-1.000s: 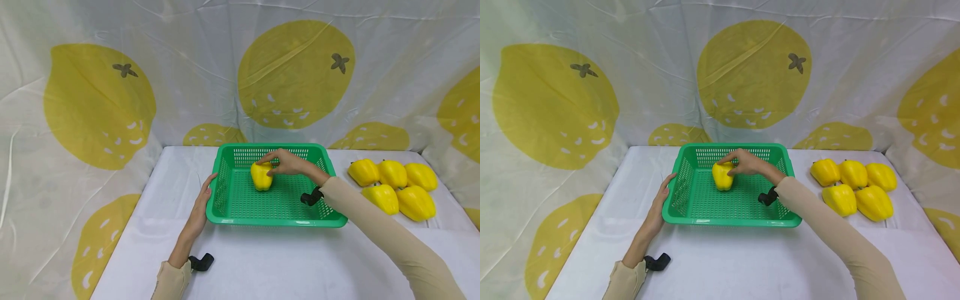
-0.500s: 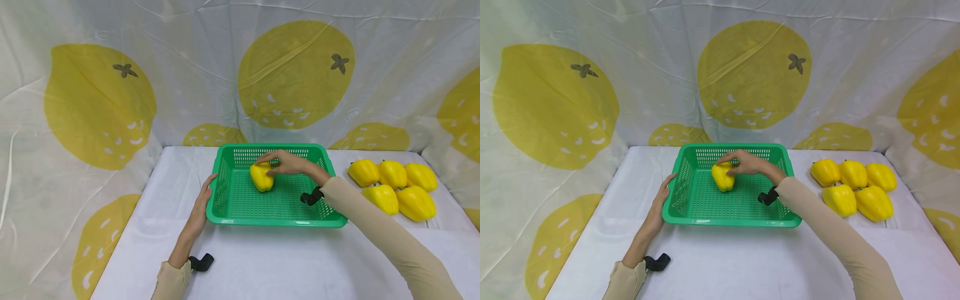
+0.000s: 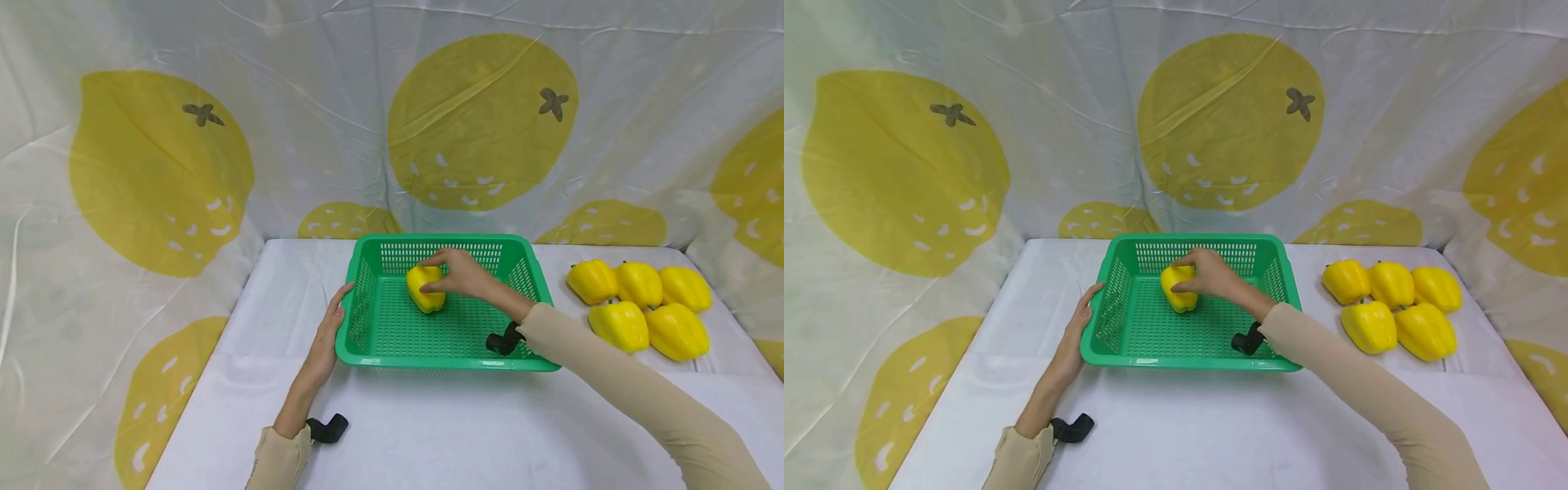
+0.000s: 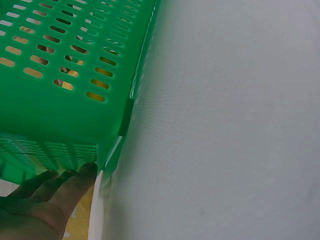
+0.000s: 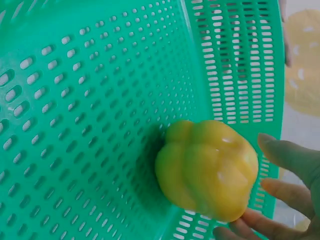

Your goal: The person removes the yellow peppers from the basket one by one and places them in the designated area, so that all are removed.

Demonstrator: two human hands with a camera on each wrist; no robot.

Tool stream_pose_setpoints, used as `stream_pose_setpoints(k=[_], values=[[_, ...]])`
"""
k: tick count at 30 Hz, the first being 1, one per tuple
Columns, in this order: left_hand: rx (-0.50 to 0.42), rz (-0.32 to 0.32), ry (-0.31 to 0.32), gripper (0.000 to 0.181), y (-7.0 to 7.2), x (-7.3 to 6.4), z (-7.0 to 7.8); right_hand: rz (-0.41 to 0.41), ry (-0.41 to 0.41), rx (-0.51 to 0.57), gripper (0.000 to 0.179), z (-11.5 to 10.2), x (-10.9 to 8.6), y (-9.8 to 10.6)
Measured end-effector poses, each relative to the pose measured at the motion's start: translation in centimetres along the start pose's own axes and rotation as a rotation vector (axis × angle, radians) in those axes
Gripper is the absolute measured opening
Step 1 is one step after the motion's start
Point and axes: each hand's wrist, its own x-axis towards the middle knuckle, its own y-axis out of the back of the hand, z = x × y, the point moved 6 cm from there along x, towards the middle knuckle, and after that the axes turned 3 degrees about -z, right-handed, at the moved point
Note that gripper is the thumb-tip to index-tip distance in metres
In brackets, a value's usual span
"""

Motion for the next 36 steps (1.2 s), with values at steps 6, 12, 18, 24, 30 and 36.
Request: stream_pose_setpoints(k=[6,12,18,24,30,36], values=[[0.000,0.007,-0.008,0.050,0.0,0.1,-0.1,0.014,0.012,-0.032,0.052,-0.4,0.4,-1.0],[-0.019,0.000,-0.019,0.050,-0.1,0.1,0.0,0.035,0.003,-0.041,0.051,-0.2,0.6,-1.2],[-0.027,-0.001,-0.016,0.048,-0.1,0.0,0.1,0.003,-0.003,-0.001,0.048,0.3,1.0,-1.3],[-0.016,0.002,-0.008,0.048,0.0,0.0,0.0,-0.035,-0.023,0.048,0.048,0.8,0.9,-1.4],[0.001,0.005,-0.002,0.047,0.0,0.0,0.1,-0.038,-0.019,0.066,0.048,0.8,0.8,-1.2],[0.011,0.002,0.012,0.047,0.0,-0.1,0.1,-0.037,0.005,0.104,0.048,0.8,0.6,-0.8]])
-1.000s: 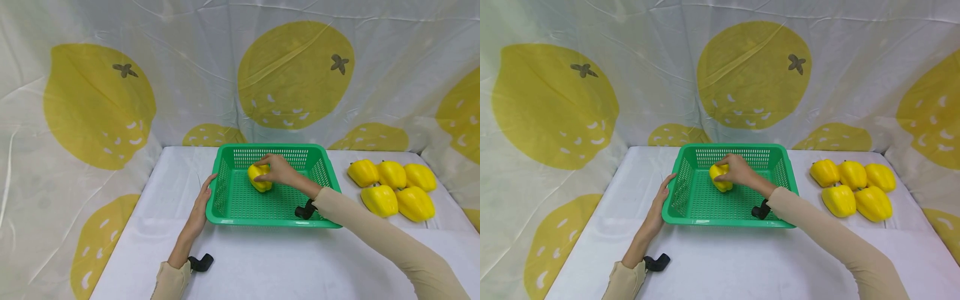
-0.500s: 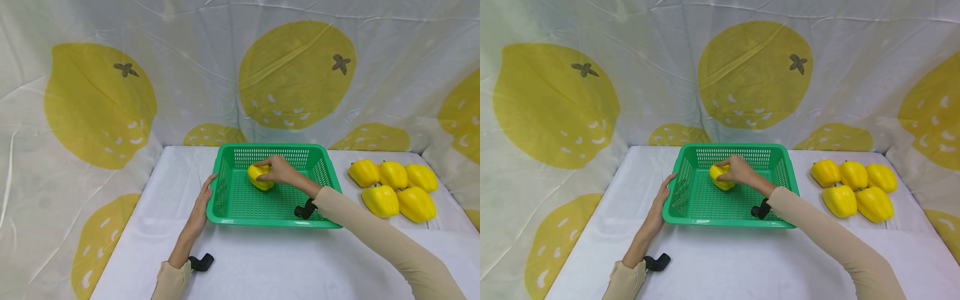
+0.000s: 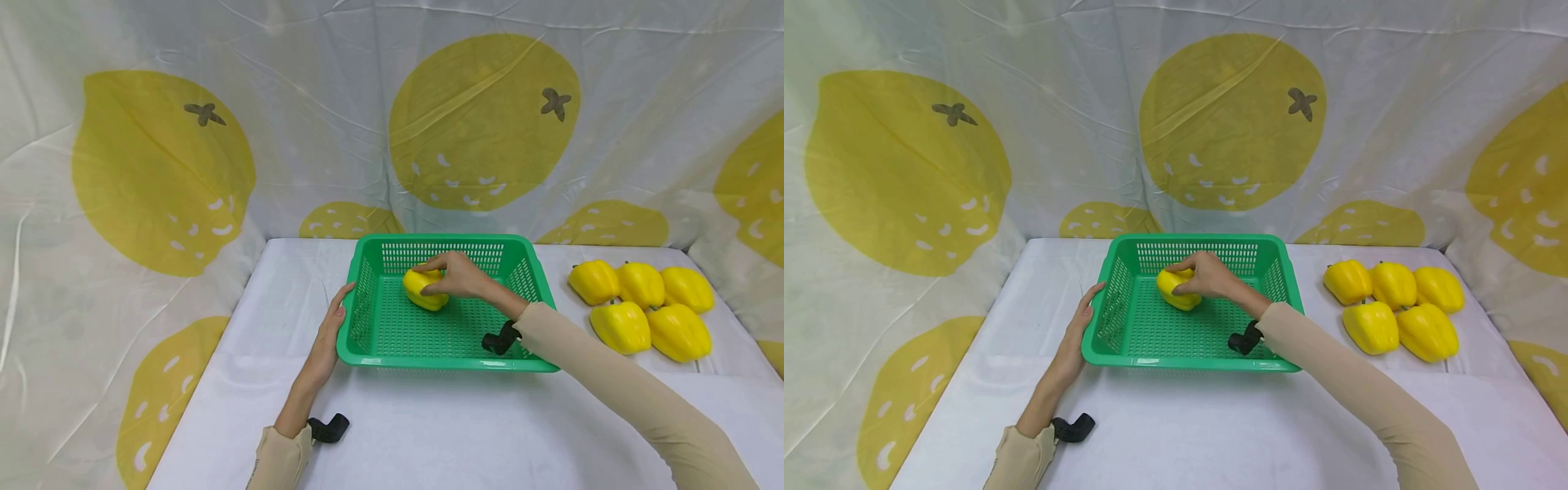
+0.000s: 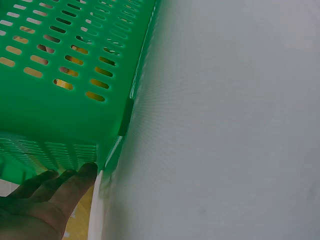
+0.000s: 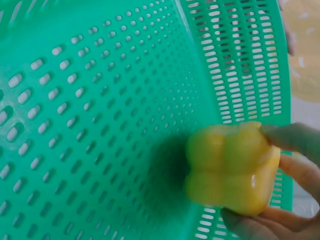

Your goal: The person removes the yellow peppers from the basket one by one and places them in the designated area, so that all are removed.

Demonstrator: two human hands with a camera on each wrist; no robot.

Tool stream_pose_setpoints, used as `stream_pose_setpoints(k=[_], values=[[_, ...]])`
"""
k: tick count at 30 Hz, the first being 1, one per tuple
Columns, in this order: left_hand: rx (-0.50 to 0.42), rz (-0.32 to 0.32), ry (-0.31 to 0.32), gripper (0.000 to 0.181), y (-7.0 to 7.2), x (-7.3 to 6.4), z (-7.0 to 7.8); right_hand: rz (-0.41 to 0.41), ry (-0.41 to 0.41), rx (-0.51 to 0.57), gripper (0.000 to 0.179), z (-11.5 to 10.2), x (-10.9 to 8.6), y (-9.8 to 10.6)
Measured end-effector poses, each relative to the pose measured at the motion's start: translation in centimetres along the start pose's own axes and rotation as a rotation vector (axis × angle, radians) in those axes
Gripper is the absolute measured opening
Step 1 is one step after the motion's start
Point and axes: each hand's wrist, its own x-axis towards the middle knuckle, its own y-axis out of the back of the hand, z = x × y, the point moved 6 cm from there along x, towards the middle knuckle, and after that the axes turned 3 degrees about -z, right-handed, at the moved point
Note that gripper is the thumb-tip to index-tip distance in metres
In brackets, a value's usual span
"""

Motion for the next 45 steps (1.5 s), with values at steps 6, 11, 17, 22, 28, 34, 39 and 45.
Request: stream_pose_setpoints(k=[6,11,17,22,28,34,39,45], values=[[-0.013,0.001,-0.012,0.047,0.0,0.1,0.0,0.012,0.037,0.053,0.047,-0.4,-0.3,0.9],[-0.017,-0.005,-0.014,0.048,0.0,0.1,0.0,0.017,0.027,0.084,0.048,-1.0,-1.1,2.1],[-0.030,-0.003,-0.015,0.048,0.0,0.0,0.1,0.033,0.000,0.137,0.050,-1.7,-2.5,4.0],[-0.033,-0.001,-0.024,0.048,-0.1,0.1,0.0,0.071,-0.031,0.151,0.051,-1.7,-4.0,5.8],[-0.024,0.001,-0.033,0.048,0.0,0.1,-0.2,0.114,-0.057,0.136,0.051,-1.3,-6.2,7.7],[-0.031,-0.003,-0.031,0.048,0.0,0.2,-0.4,0.134,-0.112,0.142,0.054,-0.6,-9.0,9.7],[-0.031,0.002,-0.023,0.048,0.0,0.1,-0.3,0.177,-0.176,0.202,0.055,0.2,-11.4,11.3],[-0.028,-0.003,-0.015,0.049,-0.1,0.0,-0.2,0.233,-0.189,0.156,0.055,1.3,-14.4,13.0]])
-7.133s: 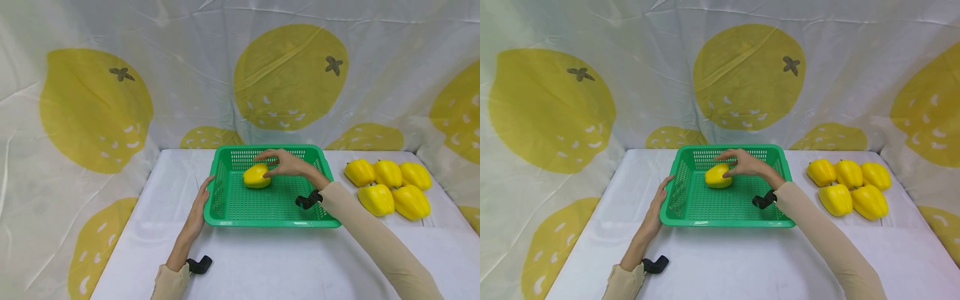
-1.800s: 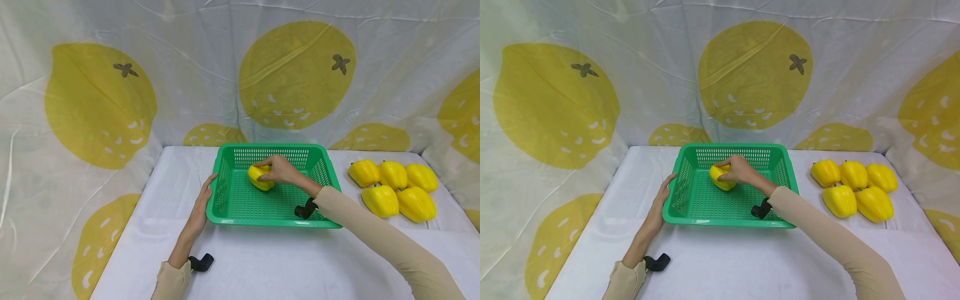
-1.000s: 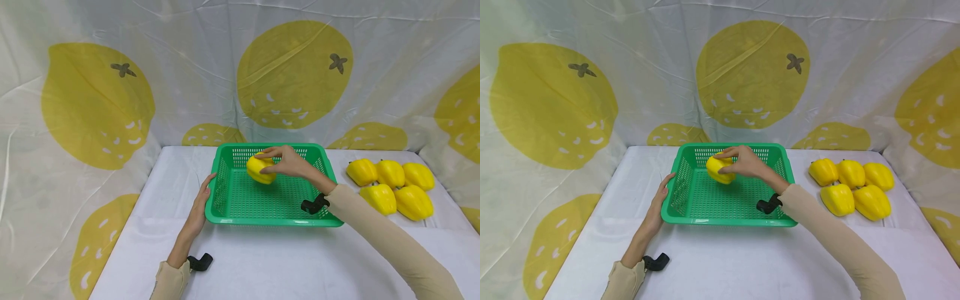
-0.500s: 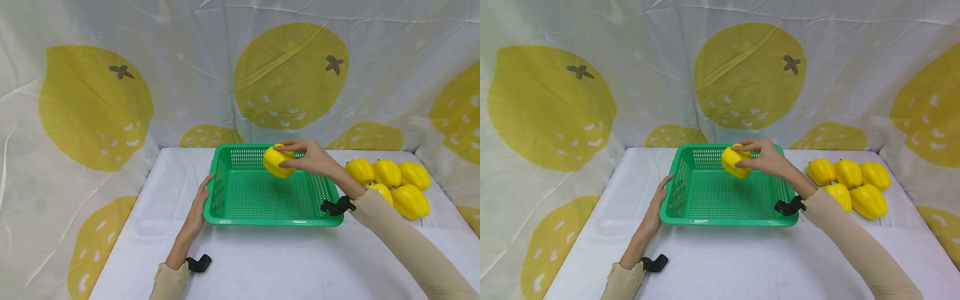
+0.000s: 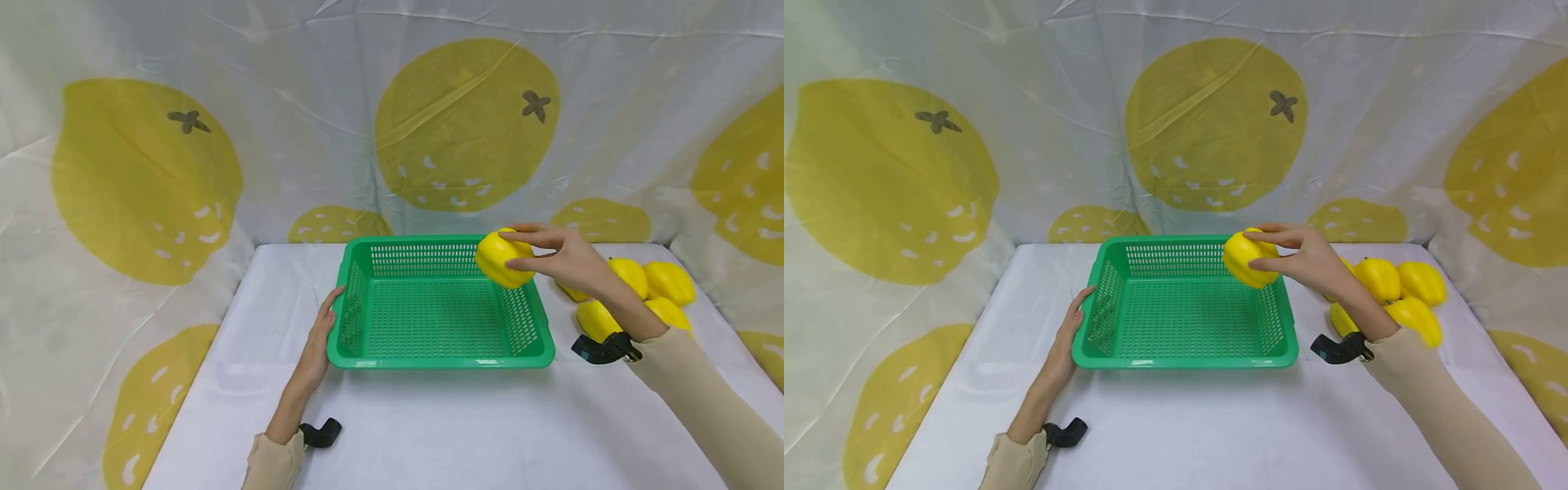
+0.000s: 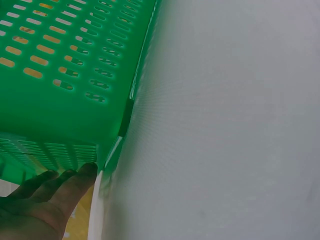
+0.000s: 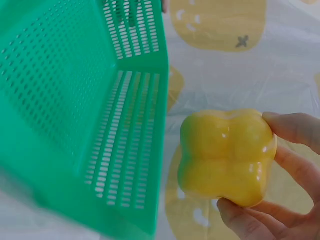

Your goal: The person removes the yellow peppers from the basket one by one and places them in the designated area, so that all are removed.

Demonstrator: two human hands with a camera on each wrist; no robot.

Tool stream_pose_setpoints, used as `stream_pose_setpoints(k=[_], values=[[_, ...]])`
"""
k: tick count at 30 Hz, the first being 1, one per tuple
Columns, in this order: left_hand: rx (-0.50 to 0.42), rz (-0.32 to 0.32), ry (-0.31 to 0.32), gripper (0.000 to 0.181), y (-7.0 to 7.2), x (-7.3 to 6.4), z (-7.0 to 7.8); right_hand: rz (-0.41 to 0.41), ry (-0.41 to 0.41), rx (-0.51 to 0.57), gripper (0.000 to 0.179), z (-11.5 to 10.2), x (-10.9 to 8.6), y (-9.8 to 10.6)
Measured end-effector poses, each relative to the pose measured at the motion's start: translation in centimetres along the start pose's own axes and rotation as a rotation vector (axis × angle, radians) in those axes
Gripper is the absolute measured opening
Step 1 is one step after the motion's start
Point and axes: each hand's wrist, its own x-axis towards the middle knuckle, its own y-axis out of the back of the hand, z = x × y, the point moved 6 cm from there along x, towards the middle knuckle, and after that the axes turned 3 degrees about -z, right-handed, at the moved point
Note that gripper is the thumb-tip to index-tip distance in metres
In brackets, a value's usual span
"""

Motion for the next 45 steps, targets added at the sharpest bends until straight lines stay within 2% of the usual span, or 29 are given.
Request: stream_pose_setpoints(k=[3,9,17,23,26,31,39,45], values=[[-0.004,0.003,0.001,0.049,0.0,-0.1,0.0,0.032,-0.028,-0.034,0.055,1.1,-1.3,1.3],[-0.003,0.002,0.011,0.049,0.0,-0.2,-0.2,0.105,-0.150,-0.076,0.059,4.4,-4.9,4.0],[0.011,0.004,0.022,0.048,0.1,-0.3,-0.4,0.210,-0.199,-0.190,0.059,9.0,-8.5,6.9],[0.013,0.004,0.023,0.048,0.1,-0.3,-0.4,0.290,-0.272,-0.151,0.064,11.4,-11.0,8.7],[0.017,0.006,0.023,0.048,0.1,-0.3,-0.4,0.314,-0.305,-0.154,0.066,12.2,-11.9,9.3],[0.023,0.009,0.020,0.048,0.2,-0.3,-0.3,0.351,-0.315,-0.195,0.067,13.6,-12.7,10.1],[0.017,0.008,0.017,0.048,0.0,-0.2,-0.1,0.417,-0.369,-0.126,0.067,16.4,-14.8,11.6],[0.021,0.003,0.014,0.048,-0.1,-0.1,0.0,0.481,-0.343,-0.207,0.062,17.8,-15.9,12.5]])
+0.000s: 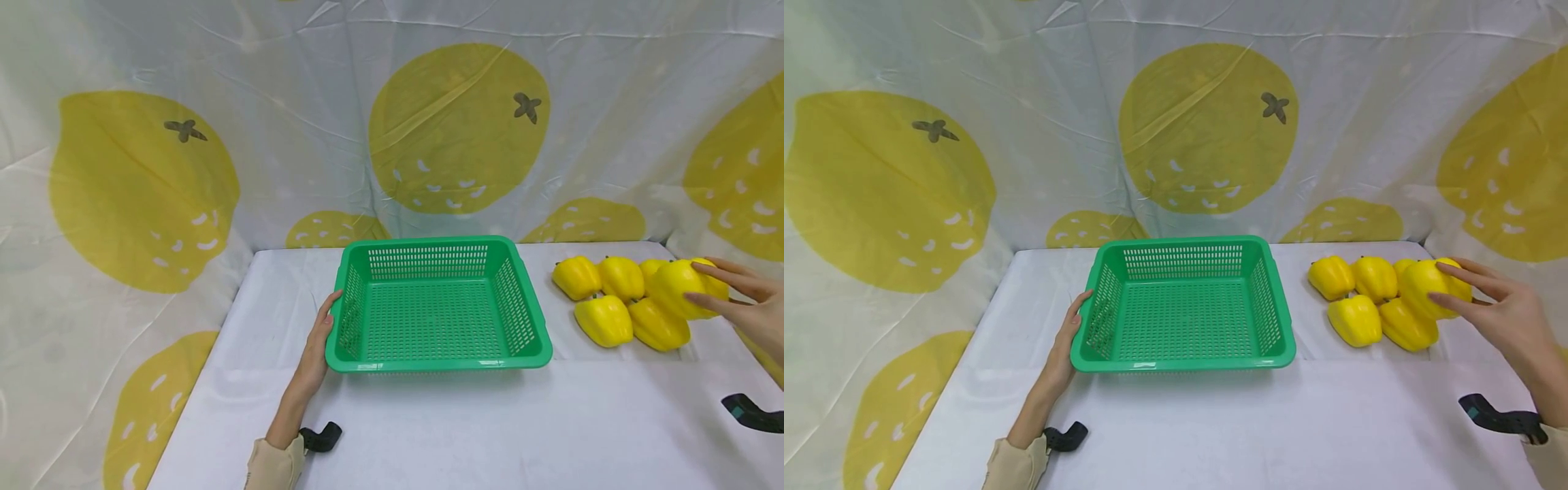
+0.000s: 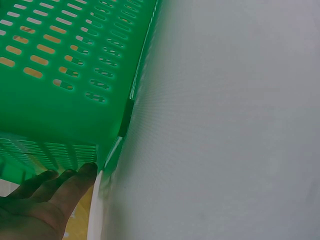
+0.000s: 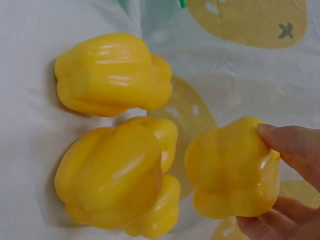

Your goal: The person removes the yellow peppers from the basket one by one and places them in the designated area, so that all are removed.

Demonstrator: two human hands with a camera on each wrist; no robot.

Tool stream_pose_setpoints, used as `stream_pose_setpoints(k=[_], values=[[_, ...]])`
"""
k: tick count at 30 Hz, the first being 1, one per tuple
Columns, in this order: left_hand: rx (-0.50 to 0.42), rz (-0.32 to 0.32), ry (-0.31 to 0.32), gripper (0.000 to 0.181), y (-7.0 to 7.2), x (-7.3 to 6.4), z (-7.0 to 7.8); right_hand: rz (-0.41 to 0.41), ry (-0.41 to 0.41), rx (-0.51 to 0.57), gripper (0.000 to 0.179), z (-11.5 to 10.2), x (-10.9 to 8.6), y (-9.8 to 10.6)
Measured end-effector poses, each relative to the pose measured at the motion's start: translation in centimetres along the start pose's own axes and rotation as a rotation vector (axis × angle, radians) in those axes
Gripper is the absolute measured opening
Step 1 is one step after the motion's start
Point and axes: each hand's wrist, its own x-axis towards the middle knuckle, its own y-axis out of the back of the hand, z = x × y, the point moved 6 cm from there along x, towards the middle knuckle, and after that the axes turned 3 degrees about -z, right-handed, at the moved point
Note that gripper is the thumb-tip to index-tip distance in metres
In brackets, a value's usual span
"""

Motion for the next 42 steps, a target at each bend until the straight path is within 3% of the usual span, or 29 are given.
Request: stream_pose_setpoints(k=[13,20,38,42], values=[[0.002,0.002,-0.002,0.048,0.0,-0.1,0.1,0.043,0.015,-0.071,0.063,3.7,0.9,0.7],[0.002,0.001,-0.003,0.048,0.0,-0.1,0.1,0.011,-0.053,-0.144,0.064,5.5,1.0,1.0],[-0.007,0.000,-0.003,0.048,0.0,0.0,-0.1,0.044,-0.073,0.047,0.064,10.4,0.2,-0.7],[-0.004,0.004,0.001,0.048,0.0,0.0,-0.2,0.001,-0.105,0.044,0.067,10.5,0.0,-1.2]])
